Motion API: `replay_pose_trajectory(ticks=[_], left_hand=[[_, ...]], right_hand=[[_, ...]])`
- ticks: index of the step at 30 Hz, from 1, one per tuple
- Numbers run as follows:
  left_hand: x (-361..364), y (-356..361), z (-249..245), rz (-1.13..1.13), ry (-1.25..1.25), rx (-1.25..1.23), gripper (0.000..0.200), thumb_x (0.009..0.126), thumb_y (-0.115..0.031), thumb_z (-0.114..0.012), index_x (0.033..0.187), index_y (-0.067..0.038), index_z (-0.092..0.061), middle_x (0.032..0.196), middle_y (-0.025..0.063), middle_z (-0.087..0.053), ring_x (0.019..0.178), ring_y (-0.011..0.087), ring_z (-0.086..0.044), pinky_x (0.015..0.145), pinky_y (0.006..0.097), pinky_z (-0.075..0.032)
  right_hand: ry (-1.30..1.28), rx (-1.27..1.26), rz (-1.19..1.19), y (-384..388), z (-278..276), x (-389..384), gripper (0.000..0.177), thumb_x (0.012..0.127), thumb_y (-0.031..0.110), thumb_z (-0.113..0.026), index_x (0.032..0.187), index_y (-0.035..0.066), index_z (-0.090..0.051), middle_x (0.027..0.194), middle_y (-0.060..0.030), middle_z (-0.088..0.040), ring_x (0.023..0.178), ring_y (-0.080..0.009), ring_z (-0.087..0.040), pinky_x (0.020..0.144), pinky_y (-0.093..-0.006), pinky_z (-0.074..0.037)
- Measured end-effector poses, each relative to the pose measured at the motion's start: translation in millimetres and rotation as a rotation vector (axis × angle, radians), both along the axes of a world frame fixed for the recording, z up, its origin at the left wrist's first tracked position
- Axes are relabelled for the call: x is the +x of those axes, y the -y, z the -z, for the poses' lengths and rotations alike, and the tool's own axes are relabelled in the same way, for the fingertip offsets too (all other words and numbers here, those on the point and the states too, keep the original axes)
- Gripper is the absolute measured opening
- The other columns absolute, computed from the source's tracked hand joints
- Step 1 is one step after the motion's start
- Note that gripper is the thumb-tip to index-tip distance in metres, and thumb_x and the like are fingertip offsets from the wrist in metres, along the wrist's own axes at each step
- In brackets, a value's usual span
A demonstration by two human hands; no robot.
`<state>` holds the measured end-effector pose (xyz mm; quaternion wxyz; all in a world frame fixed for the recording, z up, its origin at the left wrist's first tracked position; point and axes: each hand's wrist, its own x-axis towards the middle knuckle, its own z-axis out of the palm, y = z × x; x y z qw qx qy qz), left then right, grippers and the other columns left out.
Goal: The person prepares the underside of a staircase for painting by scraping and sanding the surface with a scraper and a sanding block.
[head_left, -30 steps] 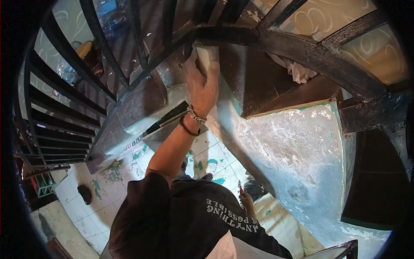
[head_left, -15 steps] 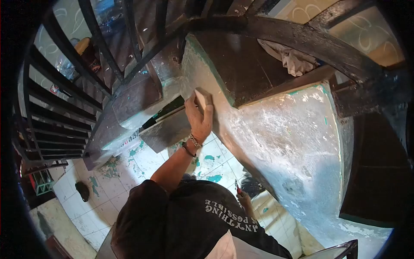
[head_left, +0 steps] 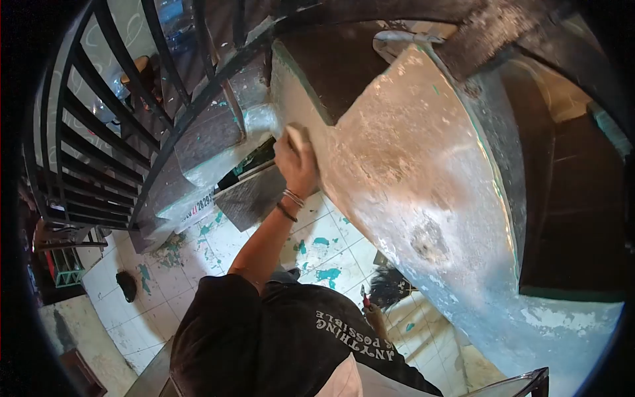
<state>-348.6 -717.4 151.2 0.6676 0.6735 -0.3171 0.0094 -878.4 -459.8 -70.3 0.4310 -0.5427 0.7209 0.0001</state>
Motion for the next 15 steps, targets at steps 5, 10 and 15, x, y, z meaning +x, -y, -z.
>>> replay_pose_trajectory(ticks=[5, 10, 15], left_hand=[[-6.3, 8.7, 2.1, -0.060, -0.177, -0.073, 0.047, 0.097, -0.036, -0.058, 0.117, 0.006, -0.058, 0.104, 0.0231, -0.062, 0.093, 0.0342, -0.062, 0.082, 0.0434, -0.048], [-56.2, -27.5, -43.5, 0.077, 0.089, -0.254, 0.055, 0.095, -0.036, -0.059, 0.124, 0.011, -0.053, 0.118, 0.0262, -0.055, 0.107, 0.0356, -0.055, 0.093, 0.0404, -0.044], [12.9, 12.9, 45.0, -0.073, -0.420, 0.153, 0.064, 0.096, -0.054, -0.053, 0.111, 0.008, -0.061, 0.100, 0.0256, -0.059, 0.090, 0.0384, -0.059, 0.083, 0.0437, -0.047]], right_hand=[[-0.079, -0.029, -0.103, -13.2, 2.5, -15.0, 0.041, 0.084, 0.031, -0.067, 0.113, 0.003, -0.067, 0.086, -0.0155, -0.071, 0.079, -0.0269, -0.069, 0.072, -0.0405, -0.053], [-0.118, -0.133, -0.148, -31.3, -12.0, -16.7, 0.040, 0.084, 0.030, -0.067, 0.113, 0.002, -0.067, 0.077, -0.0127, -0.070, 0.066, -0.0221, -0.067, 0.062, -0.0375, -0.052], [0.029, 0.091, 0.121, -23.7, -34.7, -3.9, 0.039, 0.085, 0.027, -0.066, 0.115, 0.001, -0.065, 0.072, -0.0090, -0.066, 0.057, -0.0175, -0.062, 0.055, -0.0355, -0.050]])
